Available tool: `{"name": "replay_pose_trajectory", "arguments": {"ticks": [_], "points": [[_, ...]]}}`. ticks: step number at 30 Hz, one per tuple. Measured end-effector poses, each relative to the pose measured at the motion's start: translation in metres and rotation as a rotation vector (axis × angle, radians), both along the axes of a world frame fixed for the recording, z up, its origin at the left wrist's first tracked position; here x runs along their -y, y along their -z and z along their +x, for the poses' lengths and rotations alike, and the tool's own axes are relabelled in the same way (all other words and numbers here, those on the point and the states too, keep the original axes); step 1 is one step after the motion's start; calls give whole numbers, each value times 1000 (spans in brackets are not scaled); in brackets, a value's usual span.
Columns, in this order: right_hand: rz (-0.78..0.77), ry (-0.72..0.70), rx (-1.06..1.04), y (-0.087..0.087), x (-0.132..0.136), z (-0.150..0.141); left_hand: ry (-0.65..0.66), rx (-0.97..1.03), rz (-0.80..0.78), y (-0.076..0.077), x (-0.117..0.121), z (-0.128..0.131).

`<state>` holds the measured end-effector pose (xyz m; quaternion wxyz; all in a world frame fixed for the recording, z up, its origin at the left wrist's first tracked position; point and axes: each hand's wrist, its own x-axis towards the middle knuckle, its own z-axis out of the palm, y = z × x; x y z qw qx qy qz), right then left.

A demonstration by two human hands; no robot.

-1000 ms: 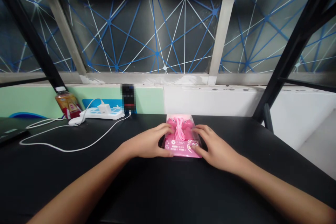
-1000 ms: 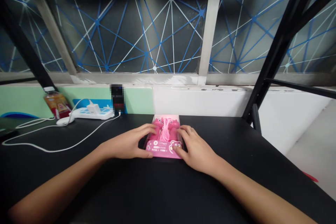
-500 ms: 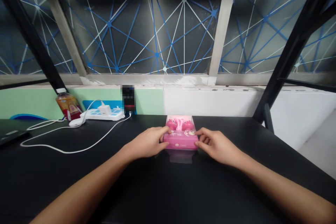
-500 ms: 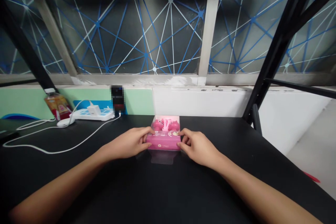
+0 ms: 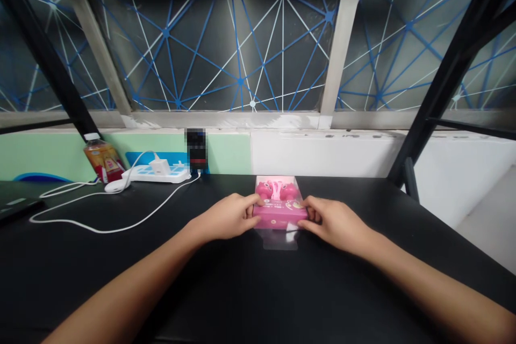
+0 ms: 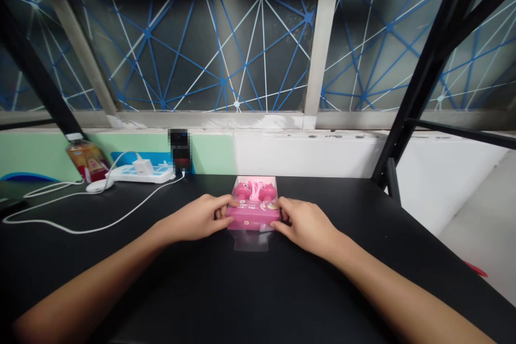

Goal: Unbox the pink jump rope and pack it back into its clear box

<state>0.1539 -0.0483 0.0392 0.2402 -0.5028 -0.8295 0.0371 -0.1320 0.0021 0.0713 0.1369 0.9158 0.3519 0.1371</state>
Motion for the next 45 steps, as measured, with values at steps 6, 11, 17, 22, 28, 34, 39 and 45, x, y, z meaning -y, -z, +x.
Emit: {"name": "replay_pose_trajectory", "arguments": {"ticks": [6,11,17,22,28,34,39,45], "points": [[251,-78,87,4,1,-5,8,-34,36,-1,4,0],[245,-194,110,6,2,-9,-1,-40,57,-2,6,0],[348,-197,187,9,5,-12,-13,-36,56,0,7,1],[373,-198,271,7,5,-12,0,-25,54,1,6,2],[314,-188,294,5,10,-22,-8,-20,52,1,6,0],[251,-213,306,3,15,-22,-9,-21,57,1,5,0],[257,-203,364,1,12,-19,-11,-25,57,1,6,1],[225,-226,322,0,13,-16,-13,-28,67,1,5,1]]}}
